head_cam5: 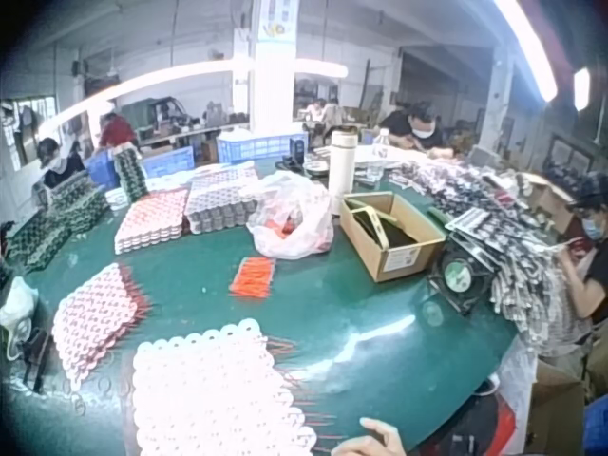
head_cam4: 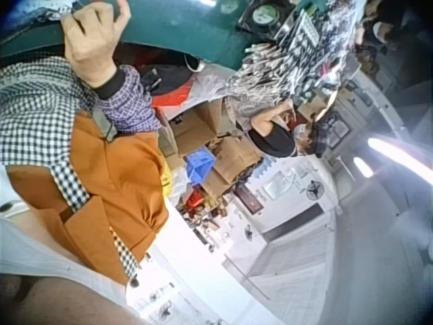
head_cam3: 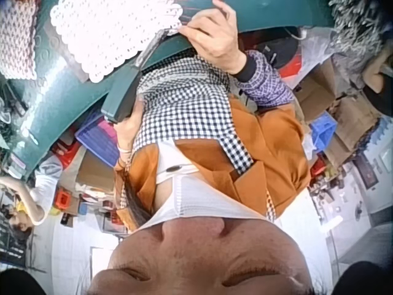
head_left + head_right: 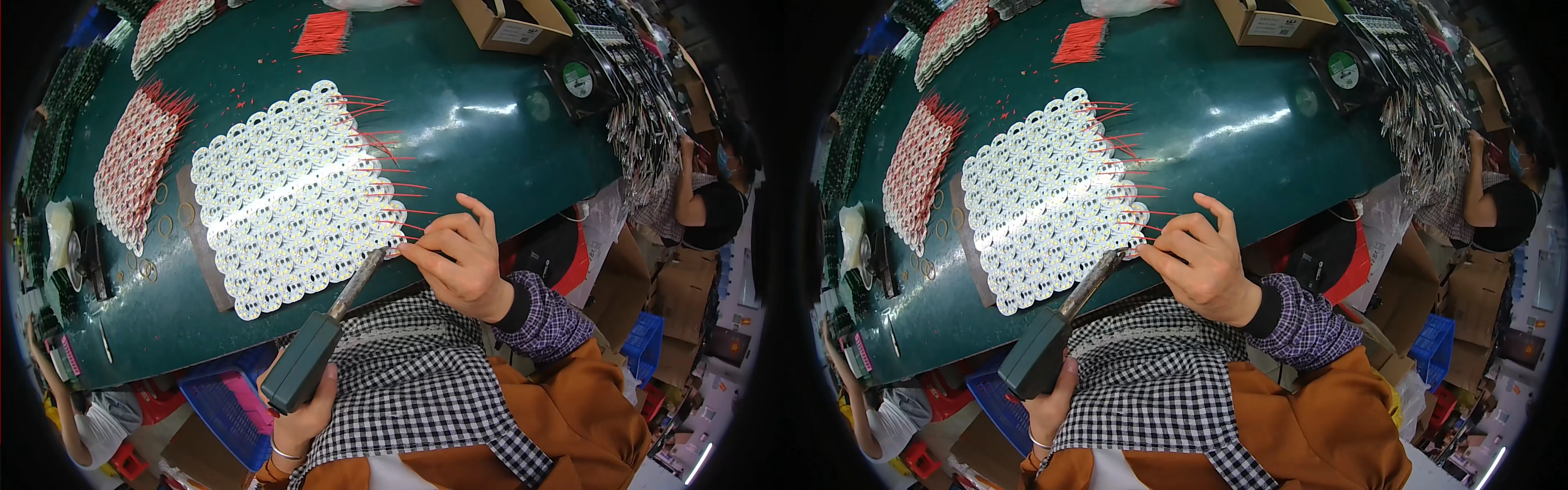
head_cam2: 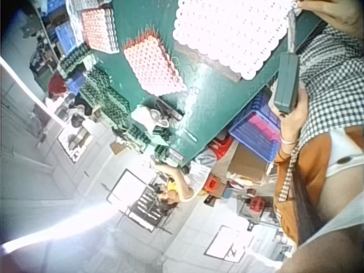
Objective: The person solders red wires onto a panel of LED circuit boards using a soldering gun, moves the finished panel aside, and solders wires onto another LED circuit board panel.
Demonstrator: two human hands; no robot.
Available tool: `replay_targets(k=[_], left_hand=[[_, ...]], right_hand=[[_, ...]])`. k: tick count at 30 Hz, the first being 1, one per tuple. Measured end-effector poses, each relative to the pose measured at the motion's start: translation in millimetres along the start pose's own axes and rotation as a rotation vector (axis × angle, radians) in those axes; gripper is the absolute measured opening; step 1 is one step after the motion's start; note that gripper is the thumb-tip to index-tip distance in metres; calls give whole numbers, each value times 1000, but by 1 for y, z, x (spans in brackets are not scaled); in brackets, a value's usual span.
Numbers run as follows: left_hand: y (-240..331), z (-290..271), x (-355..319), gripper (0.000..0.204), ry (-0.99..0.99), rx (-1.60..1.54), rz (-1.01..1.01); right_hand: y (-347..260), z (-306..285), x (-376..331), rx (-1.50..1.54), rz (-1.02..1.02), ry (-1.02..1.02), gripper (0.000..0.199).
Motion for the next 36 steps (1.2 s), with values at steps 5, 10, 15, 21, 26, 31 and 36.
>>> replay_targets(k=[5, 10, 15, 21, 26, 31, 36], left_hand=[[-4, 1, -1, 28, 19, -18, 50], [-23, -3, -7, 30, 47, -51, 33], [-15, -4, -4, 32, 37, -50, 34], [-8, -2, -1, 35, -38, 36, 40], [2, 4, 8, 21, 87, -18, 170], [-1, 5, 8, 21, 71, -29, 133], [-6, 1, 3, 22, 63, -47, 47]], right_hand=[[-1, 0, 0, -10, -8, -5, 20], [-2, -2, 3, -16, -9, -28, 20], [-4, -2, 4, 5, 19, -44, 25], [-5, -1, 3, -1, 6, -44, 22], [-6, -1, 4, -7, 1, -55, 21], [-6, -1, 4, -18, 8, -71, 19], [-7, -4, 7, -14, 14, -91, 23]])
Point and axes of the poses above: each hand's wrist, its own x-axis towards the middle knuckle, its own z-axis out of the palm, y = z × x, the point moved 4 cm from there along x, towards the middle knuckle, and after that the axes turned 10 degrees about -z, right-handed, at the moved point
